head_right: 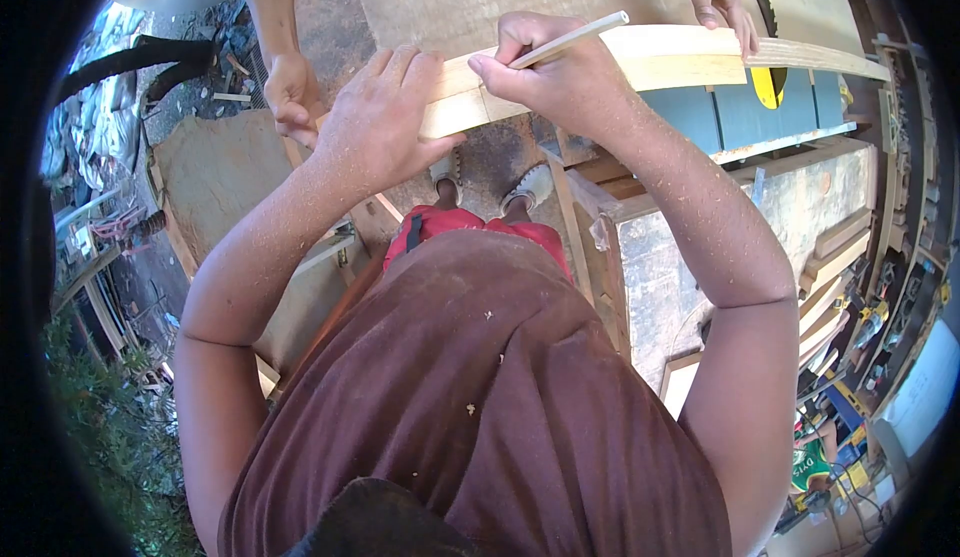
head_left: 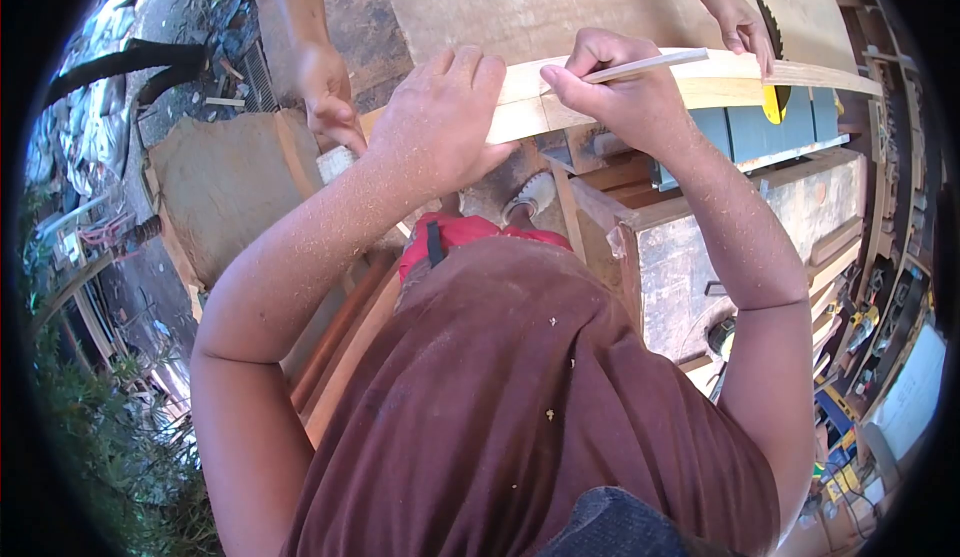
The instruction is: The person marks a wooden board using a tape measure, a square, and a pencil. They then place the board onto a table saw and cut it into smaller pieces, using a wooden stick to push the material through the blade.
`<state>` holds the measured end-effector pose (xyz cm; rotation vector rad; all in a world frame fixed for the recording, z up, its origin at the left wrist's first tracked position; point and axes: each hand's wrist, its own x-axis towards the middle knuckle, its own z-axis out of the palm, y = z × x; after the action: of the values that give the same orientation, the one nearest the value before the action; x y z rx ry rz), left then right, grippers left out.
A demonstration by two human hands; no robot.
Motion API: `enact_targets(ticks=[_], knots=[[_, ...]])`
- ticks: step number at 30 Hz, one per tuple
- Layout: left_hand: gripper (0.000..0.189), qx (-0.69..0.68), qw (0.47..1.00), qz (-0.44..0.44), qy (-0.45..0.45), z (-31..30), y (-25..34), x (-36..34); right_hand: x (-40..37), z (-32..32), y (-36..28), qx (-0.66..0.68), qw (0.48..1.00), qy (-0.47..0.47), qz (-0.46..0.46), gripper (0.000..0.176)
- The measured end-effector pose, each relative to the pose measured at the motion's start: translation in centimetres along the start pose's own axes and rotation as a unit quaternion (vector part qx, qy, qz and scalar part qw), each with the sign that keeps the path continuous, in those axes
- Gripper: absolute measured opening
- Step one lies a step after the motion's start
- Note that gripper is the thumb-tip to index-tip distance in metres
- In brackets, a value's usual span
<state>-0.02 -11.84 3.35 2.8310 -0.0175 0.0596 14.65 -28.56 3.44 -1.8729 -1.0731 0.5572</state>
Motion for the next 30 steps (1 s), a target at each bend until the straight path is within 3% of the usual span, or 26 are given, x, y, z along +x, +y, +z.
enact_targets(ticks=[18,22,30], knots=[[0.064,0.003,1.000,0.004,0.007,0.04,0.07,0.04,0.05,0.23,0.45,0.004,0.999,0.013,-0.038,0.030],[0.057,0.015,1.000,0.002,0.008,0.05,0.11,0.10,0.06,0.12,0.51,-0.001,0.999,0.015,-0.045,0.030],[0.054,0.005,1.000,0.004,0.004,-0.27,0.27,0.22,0.13,-0.28,0.25,0.009,1.000,0.010,-0.015,0.029]])
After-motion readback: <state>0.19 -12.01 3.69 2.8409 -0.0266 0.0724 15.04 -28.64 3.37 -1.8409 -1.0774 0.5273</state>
